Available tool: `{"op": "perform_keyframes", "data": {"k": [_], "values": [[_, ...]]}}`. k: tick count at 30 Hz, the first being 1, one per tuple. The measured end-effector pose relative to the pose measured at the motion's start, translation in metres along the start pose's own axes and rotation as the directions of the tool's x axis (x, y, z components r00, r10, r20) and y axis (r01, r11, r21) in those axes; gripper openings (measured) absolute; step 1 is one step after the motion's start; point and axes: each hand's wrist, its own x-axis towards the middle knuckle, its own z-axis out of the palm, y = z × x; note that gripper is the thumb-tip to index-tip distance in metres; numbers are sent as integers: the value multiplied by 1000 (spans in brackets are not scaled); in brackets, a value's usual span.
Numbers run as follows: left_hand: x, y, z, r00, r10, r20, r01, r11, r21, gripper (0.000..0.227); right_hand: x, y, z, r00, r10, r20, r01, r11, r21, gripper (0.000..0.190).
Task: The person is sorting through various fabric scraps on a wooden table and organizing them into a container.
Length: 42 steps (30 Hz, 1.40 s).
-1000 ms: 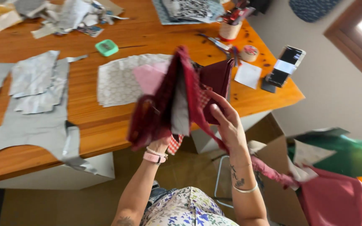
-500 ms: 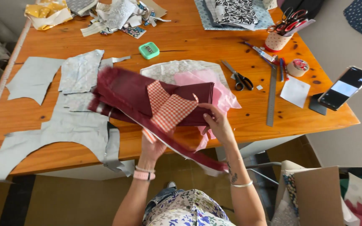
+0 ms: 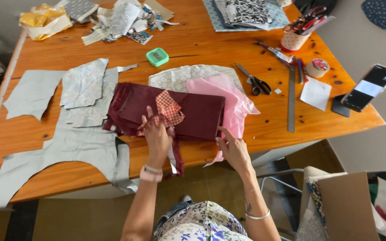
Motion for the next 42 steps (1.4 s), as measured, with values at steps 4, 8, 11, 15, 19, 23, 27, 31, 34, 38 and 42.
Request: {"op": "perform_keyframes", "data": {"k": [4, 8, 11, 15, 19, 23, 27, 31, 34, 38, 42], "values": [[13, 4, 34, 992, 17, 128, -23, 999, 43, 10, -27, -14, -24, 981, -168, -96, 171, 985, 28, 60], [-17, 103, 30, 860, 232, 454, 20, 875, -484, 10, -48, -19, -43, 932, -289, -219, 343, 898, 275, 92], [19, 176, -64, 519, 405, 752, 851, -165, -498, 45, -57, 7, -55, 871, -292, -396, 327, 945, 22, 35], [27, 177, -88, 420, 168, 892, 821, 349, -453, 48, -119, 45, -124, 772, -212, -599, 195, 976, -93, 29], [-64, 61, 8, 227, -83, 970, 120, 991, 57, 34, -221, 91, -212, 483, -18, -876, -248, 956, -157, 41], [-83, 94, -14, 149, 180, 972, -391, 914, -109, 22, -304, 151, -260, 200, 55, -978, -259, 966, 1, 36], [-81, 266, -54, 51, 576, 816, -260, 796, -546, 25, -355, 240, -262, 558, 191, -807, -767, 491, -414, 54], [-90, 435, -46, 318, 947, 44, -491, 204, -847, 39, -375, 215, -281, 701, 319, -638, -633, 691, -349, 51], [-107, 547, 3, 393, 916, 80, -419, 256, -871, 29, -355, 224, -295, 560, 16, -829, -626, 664, -409, 69], [-134, 668, 120, 590, 790, 164, -374, 448, -812, 64, -337, 380, -215, 801, -49, -597, -528, 411, -743, 50], [-148, 704, 223, 538, 740, 405, -295, 615, -732, 96, -347, 334, -189, 919, 233, -318, -347, 861, -372, 40]]}}
